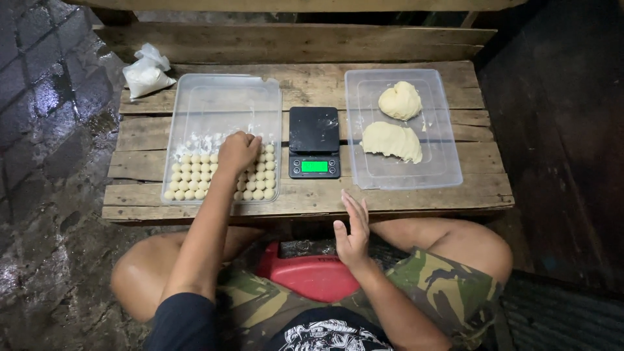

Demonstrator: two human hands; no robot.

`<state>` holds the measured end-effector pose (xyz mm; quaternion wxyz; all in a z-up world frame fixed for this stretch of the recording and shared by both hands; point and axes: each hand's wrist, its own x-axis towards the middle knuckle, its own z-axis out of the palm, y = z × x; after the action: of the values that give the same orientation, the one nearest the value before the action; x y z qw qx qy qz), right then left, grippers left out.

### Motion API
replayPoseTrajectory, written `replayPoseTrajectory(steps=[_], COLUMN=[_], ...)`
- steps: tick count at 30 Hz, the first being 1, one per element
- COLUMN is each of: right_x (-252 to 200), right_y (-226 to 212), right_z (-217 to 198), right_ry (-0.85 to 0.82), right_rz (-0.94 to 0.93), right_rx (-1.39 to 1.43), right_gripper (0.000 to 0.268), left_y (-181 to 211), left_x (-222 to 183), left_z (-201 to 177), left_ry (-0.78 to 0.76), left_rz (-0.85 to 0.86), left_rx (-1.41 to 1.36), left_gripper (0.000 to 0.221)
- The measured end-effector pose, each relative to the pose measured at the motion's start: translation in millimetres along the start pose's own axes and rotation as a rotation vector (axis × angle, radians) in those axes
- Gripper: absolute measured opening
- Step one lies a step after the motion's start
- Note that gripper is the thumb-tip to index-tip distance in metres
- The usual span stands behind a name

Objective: Weighing small portions of dough on a digital scale and rolling them into balls before placing them in a tray.

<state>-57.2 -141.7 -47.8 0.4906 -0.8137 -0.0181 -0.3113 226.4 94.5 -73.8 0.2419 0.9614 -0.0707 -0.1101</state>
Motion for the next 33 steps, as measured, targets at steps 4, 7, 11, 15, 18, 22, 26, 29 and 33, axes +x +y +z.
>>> replayPoseTrajectory(steps=[4, 7, 11, 15, 18, 22, 26, 29, 33], right_x=[0.3, -0.3, -1.3, 1.0, 9.0, 38.2, 70.3, 95.2, 126.5], right_y=[0.3, 0.1, 0.8, 2.4, 11.4, 39.1, 91.4, 105.6, 118.3], right_z=[1.8, 3.5, 4.6, 2.3, -11.9, -53.1, -100.3, -120.1, -121.7], right_ry=[-0.001, -0.002, -0.012, -0.003, 0.029, 0.115, 0.082, -0.037, -0.257], right_rz=[0.009, 0.011, 0.005, -0.005, 0.012, -0.025, -0.022, 0.375, 0.588], right_rx=[0.017, 0.023, 0.016, 0.013, -0.053, -0.317, -0.714, -0.828, -0.996], right_gripper=[0.048, 0.048, 0.048, 0.047, 0.052, 0.053, 0.059, 0.061, 0.075], left_y=[-16.4, 25.6, 43.8, 32.7, 46.4, 78.8, 145.5, 193.3, 219.9], left_x=[-6.1, -53.9, -88.4, -76.4, -79.2, -97.3, -124.3, -109.3, -84.0], left_z=[5.3, -24.0, -24.6, -8.6, 2.8, 67.0, 95.1, 125.8, 176.9], left_ry=[0.012, 0.008, -0.041, -0.033, 0.064, 0.437, 0.174, 0.199, 0.11], left_rz=[0.138, 0.265, 0.424, 0.408, 0.425, 0.86, 1.119, 1.109, 1.009], left_rx=[0.095, 0.22, 0.384, 0.381, 0.345, 0.075, -0.077, -0.063, -0.026], left_gripper=[0.043, 0.055, 0.073, 0.08, 0.079, 0.039, 0.02, 0.031, 0.034])
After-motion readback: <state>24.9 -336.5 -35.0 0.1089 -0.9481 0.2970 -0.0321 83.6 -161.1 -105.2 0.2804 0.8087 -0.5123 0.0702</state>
